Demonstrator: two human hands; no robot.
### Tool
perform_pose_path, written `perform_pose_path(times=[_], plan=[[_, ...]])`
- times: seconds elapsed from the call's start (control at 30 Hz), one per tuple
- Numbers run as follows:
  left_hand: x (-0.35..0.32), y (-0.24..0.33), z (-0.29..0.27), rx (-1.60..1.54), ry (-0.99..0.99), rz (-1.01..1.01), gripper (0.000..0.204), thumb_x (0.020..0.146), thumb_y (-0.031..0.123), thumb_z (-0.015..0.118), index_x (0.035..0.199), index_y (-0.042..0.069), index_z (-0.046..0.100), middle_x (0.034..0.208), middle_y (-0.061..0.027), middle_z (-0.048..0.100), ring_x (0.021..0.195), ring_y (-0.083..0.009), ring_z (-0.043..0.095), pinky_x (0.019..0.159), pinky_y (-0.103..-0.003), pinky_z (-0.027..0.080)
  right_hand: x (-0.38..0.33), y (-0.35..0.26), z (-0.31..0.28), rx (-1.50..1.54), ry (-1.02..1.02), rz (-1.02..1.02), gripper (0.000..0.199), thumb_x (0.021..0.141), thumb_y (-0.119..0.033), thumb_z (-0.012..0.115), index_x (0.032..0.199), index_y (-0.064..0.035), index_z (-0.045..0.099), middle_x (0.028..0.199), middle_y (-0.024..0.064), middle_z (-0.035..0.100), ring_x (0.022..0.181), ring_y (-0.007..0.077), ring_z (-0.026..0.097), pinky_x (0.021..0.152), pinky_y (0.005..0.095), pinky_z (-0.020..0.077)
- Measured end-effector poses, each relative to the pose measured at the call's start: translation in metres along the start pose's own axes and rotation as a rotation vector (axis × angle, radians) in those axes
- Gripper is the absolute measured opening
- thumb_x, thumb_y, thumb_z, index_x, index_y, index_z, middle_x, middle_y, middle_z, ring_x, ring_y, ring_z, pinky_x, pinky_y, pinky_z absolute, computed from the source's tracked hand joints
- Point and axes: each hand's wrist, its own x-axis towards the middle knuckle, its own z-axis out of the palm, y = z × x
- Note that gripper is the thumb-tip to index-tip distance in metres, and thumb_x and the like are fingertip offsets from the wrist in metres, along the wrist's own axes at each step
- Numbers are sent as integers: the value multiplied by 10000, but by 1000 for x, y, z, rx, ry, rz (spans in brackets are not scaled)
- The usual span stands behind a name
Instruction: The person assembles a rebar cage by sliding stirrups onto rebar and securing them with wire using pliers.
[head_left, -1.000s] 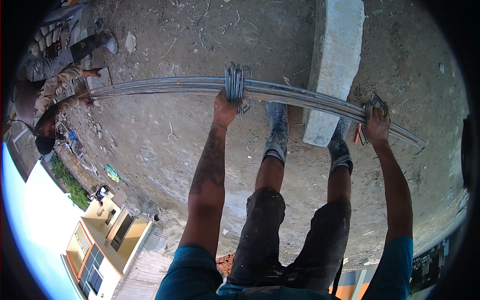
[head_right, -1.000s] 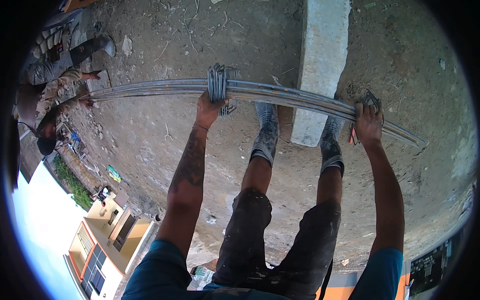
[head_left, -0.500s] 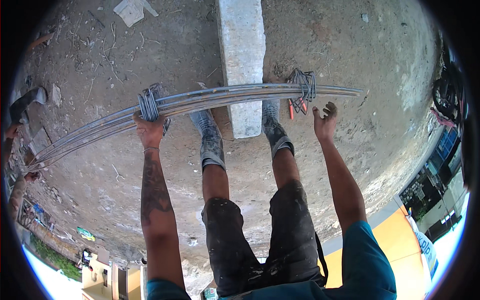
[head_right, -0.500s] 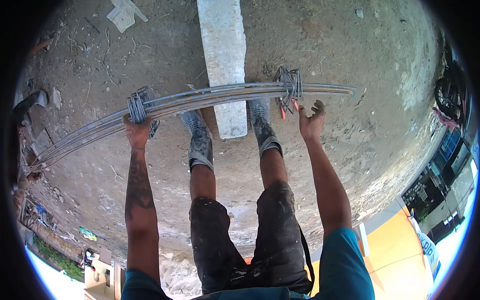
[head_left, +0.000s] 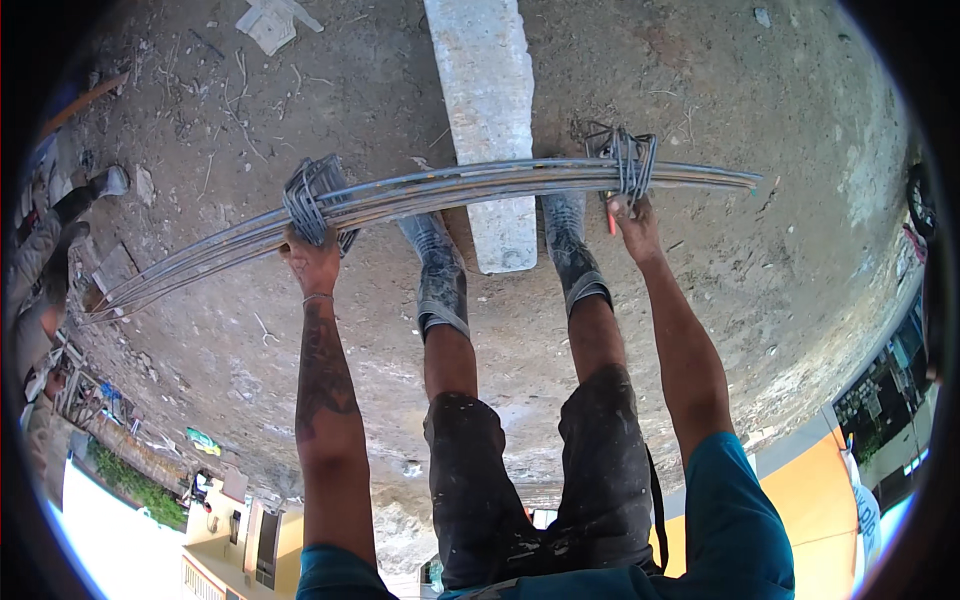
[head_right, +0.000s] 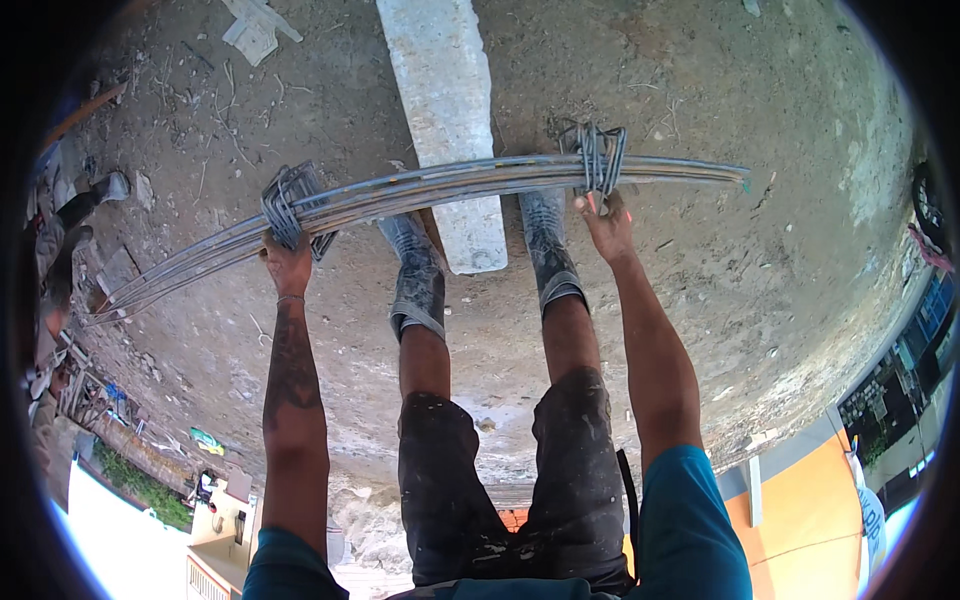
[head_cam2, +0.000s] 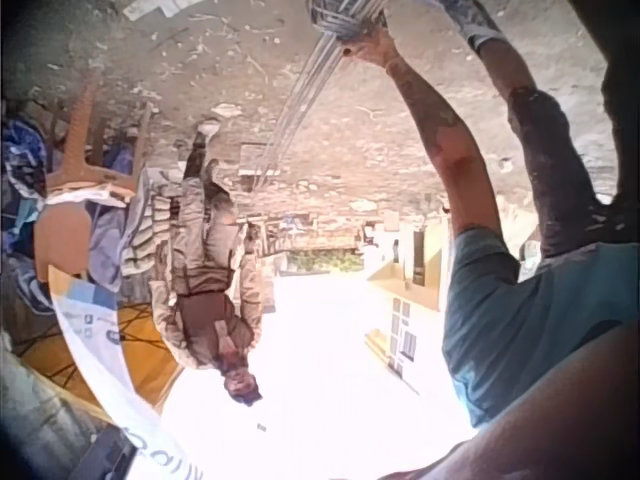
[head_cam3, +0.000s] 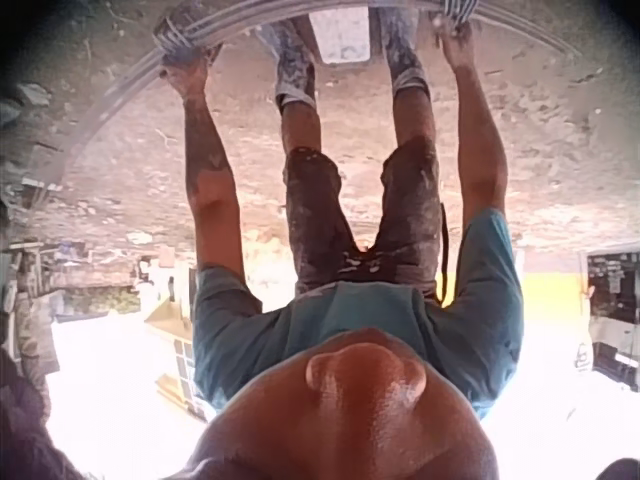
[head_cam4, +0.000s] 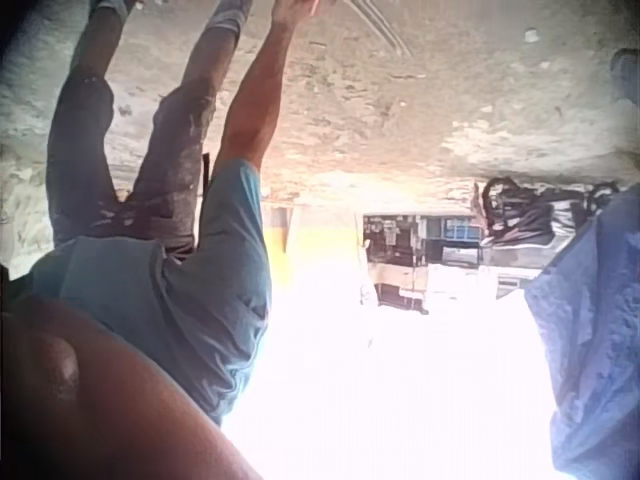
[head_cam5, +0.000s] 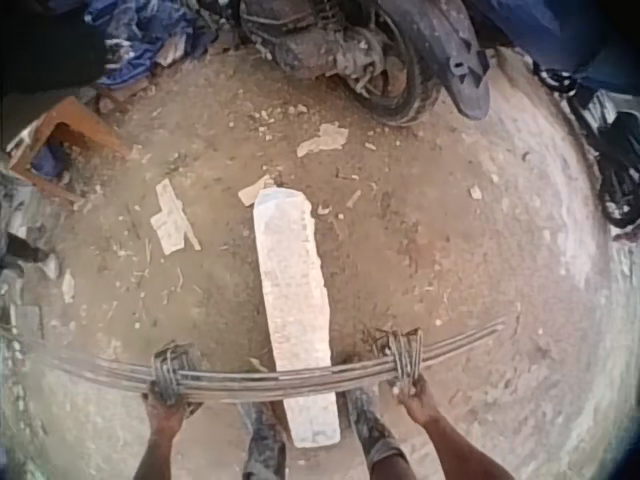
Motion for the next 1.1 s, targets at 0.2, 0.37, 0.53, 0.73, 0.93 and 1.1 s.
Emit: perform_pose_path(times=[0.2,0.37,0.53,0.73,0.93,1.1], plan=[[-10,17,13,-19,34,-65,817,690,357,739,1306,-9,345,1204,-343,374,1124,-475,409,957,-491,353,3,-34,-12,75,-44,-104,377,764,-243,746,978,-7,544,671,17,570,502,78,480,450,258,378],[-9,9,15,29,112,-20,806,705,364,720,1309,-1,333,1195,-306,353,1117,-441,375,960,-497,324,16,-22,-16,-4,-153,24,326,800,-278,705,927,1,591,741,61,608,620,121,540,567,292,425],[-57,101,10,1,389,136,681,722,260,709,1254,-7,378,1164,-244,369,1071,-390,390,915,-494,335,-1,-51,-16,-125,-116,104,433,805,-378,681,928,30,604,793,115,613,741,165,537,695,333,431],[-210,239,99,-676,-207,699,350,806,113,619,1107,17,468,1053,-208,535,985,-376,532,851,-437,420,-13,-64,-25,-123,-71,24,446,854,-402,618,850,42,573,613,97,510,609,172,446,598,355,405],[-235,290,143,-1145,-697,266,332,930,258,514,1130,-1,458,1070,-180,556,990,-297,556,864,-341,420,-14,-56,-47,-173,-73,-221,359,918,-307,513,834,41,533,660,111,535,608,173,466,600,343,419],[-216,298,173,-1067,-712,363,453,946,392,488,1104,-33,484,860,-87,603,835,-151,560,745,-305,446,7,-21,-71,-190,-205,-589,265,910,-241,535,876,17,585,680,206,550,626,332,533,583,409,413]])
